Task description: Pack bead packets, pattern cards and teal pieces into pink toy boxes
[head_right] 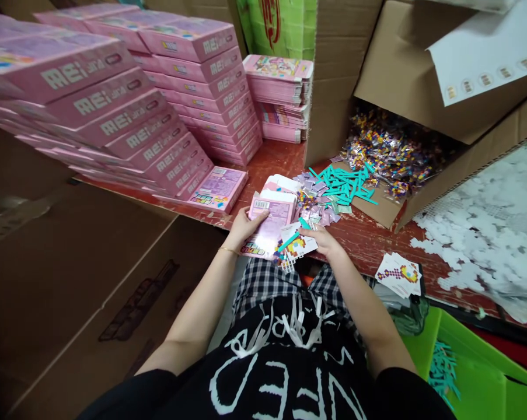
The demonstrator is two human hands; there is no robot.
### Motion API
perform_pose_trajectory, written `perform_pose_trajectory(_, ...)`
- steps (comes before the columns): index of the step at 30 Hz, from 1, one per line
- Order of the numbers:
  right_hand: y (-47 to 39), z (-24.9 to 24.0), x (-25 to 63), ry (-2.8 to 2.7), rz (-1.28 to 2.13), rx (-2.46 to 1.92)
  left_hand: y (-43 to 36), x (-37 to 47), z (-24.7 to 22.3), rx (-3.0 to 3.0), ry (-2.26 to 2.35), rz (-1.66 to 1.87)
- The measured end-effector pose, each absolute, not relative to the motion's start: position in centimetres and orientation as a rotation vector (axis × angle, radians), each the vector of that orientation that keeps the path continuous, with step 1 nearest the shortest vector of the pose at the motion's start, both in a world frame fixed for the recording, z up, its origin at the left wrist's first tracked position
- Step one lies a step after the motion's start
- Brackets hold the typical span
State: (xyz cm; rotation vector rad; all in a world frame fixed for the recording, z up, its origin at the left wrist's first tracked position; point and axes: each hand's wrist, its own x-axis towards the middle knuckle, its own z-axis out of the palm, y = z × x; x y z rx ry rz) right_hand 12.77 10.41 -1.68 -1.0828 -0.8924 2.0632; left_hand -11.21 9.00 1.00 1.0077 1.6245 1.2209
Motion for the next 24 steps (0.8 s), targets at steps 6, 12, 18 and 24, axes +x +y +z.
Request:
perform_pose_trajectory(6, 8.5, 4.7, 15.8, -0.968, 1.76, -0.946, 4.3, -8.9, 3.8, 1.336, 1.406, 0.927)
perform_pose_trajectory(12, 9.0, 9.1, 18.7, -1.062, 1.29, -1.008, -0.4, -6.1, 5.7, 1.305, 1.236, 0.896)
perform_pose_trajectory(18, 6.8, 9.9, 19.0, -2.013, 1.073, -1.122, -0.9, -3.7, 5.7, 1.146, 1.214, 0.892)
perform_pose_trajectory(24, 4.8, 11.4, 17.8, -2.362, 0.692, -0.923, -1.8, -2.8, 4.0, 0.89, 1.121, 0.969)
